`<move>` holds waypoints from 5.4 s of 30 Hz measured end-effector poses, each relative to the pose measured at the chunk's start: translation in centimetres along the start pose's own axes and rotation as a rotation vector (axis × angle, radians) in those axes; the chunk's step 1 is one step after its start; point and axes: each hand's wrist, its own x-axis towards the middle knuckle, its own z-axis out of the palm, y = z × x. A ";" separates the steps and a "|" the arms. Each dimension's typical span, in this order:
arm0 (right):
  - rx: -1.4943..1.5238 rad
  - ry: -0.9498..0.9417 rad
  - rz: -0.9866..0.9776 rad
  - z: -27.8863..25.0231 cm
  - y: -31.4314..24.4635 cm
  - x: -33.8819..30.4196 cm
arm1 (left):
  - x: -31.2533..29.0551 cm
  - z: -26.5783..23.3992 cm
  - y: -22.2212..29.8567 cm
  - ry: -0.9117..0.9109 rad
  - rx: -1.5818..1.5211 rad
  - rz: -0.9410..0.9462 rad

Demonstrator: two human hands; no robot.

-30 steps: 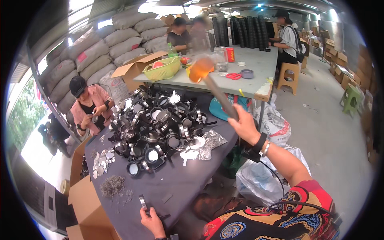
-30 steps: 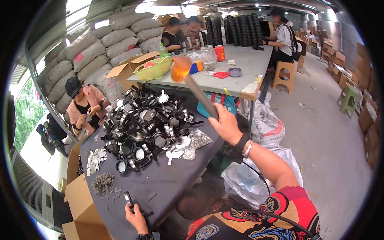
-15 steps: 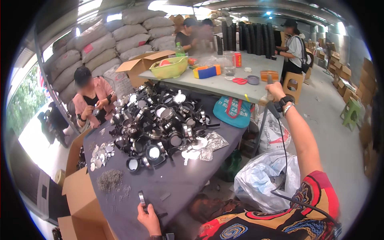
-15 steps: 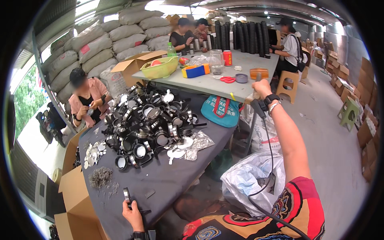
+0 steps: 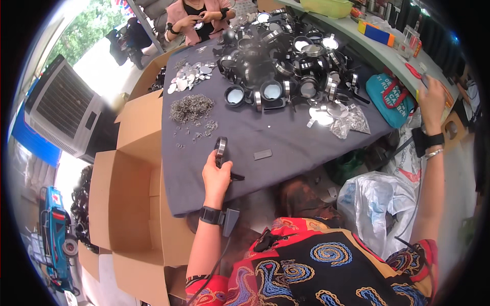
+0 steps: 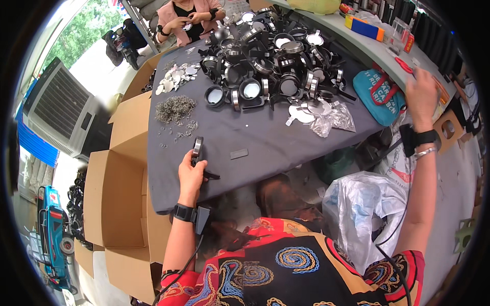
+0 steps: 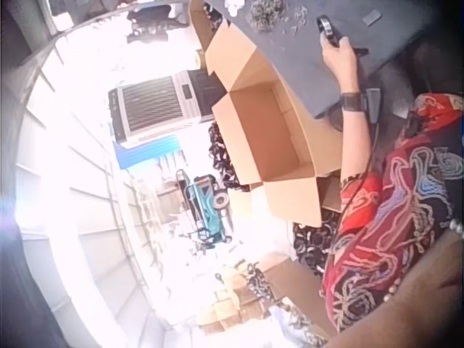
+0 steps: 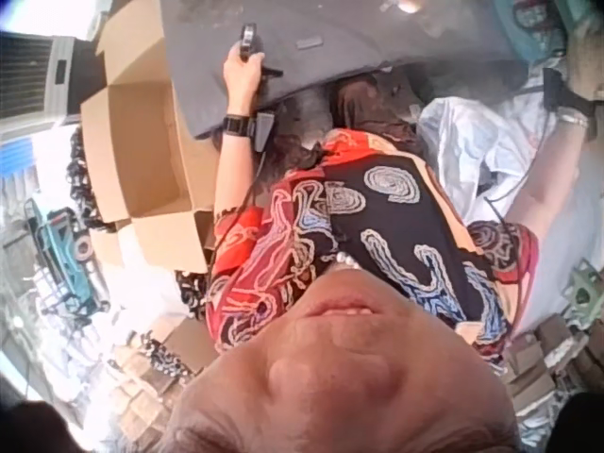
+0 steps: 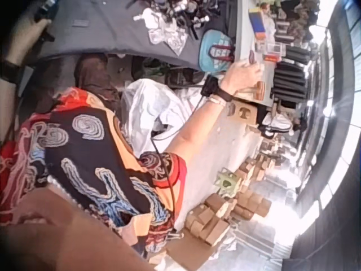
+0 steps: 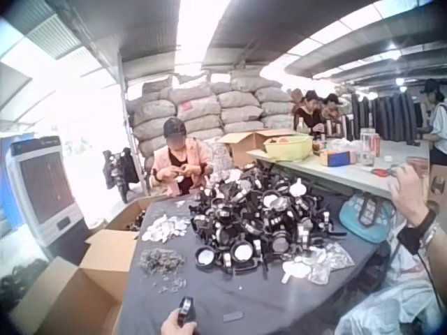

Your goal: Assembling flashlight head components by inserting lenses and sealing rings into the housings.

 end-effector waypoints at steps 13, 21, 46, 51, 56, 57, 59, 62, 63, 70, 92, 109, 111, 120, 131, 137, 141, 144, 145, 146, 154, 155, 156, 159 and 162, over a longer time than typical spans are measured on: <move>1.058 -0.724 -0.523 -2.6 -30.1 -8.2 | -2.4 -0.9 1.6 0.140 0.792 0.368; 0.882 -0.537 -0.692 -3.1 -37.1 -13.5 | -1.8 0.0 -1.5 -0.142 0.104 0.276; 0.464 -0.751 -0.274 4.7 -26.4 -8.7 | -1.7 1.2 -2.1 -0.137 -0.466 0.176; 0.335 -0.929 -0.282 7.4 -26.5 -7.4 | -1.8 1.3 -2.5 -0.159 -0.430 0.195; 0.359 -0.961 -0.376 6.8 -26.6 -7.3 | -1.7 1.2 -2.5 -0.138 -0.431 0.178; 0.348 -0.946 -0.395 6.7 -26.3 -7.9 | -1.7 1.3 -2.5 -0.119 -0.449 0.197; 0.351 -0.973 -0.397 5.0 -26.6 -8.5 | -1.8 1.2 -2.5 -0.127 -0.458 0.197; 0.385 -0.968 -0.372 3.6 -26.6 -9.1 | -1.8 0.9 -2.6 -0.135 -0.426 0.189; 0.414 -0.940 -0.367 3.2 -26.3 -9.0 | -1.7 1.0 -2.4 -0.135 -0.388 0.189; 0.380 -0.821 -0.247 7.0 -26.9 -7.9 | -2.0 1.0 -2.1 -0.150 -0.412 0.141; 0.303 -0.691 -0.068 9.0 -18.6 -4.3 | -1.9 1.2 -2.3 -0.130 -0.446 0.249; 0.307 -0.694 -0.535 11.8 -15.1 -4.8 | -2.2 1.1 -1.5 -0.090 -0.385 0.182; 0.315 -0.662 -0.571 10.4 -14.7 -4.6 | -2.0 1.2 -1.6 -0.073 -0.390 0.185; 0.064 -0.582 -0.605 7.1 -14.7 -3.0 | -1.9 0.7 -1.8 -0.098 -0.406 0.182; 1.035 -0.439 -0.641 2.1 -27.4 -6.9 | -1.5 1.2 -2.1 -0.129 -0.546 0.178; 0.849 -0.686 -0.787 0.6 -29.3 -9.1 | -1.4 1.0 -2.2 -0.148 -0.502 0.142; 0.832 -0.724 -0.674 -2.5 -31.0 -9.4 | -1.3 1.0 -2.8 -0.112 -0.483 0.168; 0.949 -0.648 -0.698 -2.9 -31.9 -11.3 | -1.4 1.1 -2.6 -0.093 -0.467 0.163; 0.927 -0.550 -0.718 -3.0 -32.2 -11.7 | -1.5 1.0 -2.4 -0.091 -0.458 0.166; 0.942 -0.552 -0.726 -3.1 -32.3 -12.0 | -1.6 1.0 -2.2 -0.095 -0.488 0.167; 0.910 -0.373 -0.621 -3.7 -34.7 -9.5 | -1.6 1.0 -2.6 -0.115 -0.519 0.170; 1.036 -0.304 -0.524 -3.6 -35.6 -8.8 | -1.6 1.0 -2.7 -0.110 -0.519 0.166; 1.182 -0.321 -0.483 -3.6 -36.5 -8.3 | -1.5 0.9 -2.9 -0.112 -0.500 0.162; 1.450 -0.252 -0.439 -2.9 -40.4 -8.2 | -1.7 1.1 -2.4 -0.112 -0.534 0.174; 1.492 -0.346 -0.469 -2.9 -42.8 -8.8 | -1.8 0.9 -2.1 -0.116 -0.541 0.169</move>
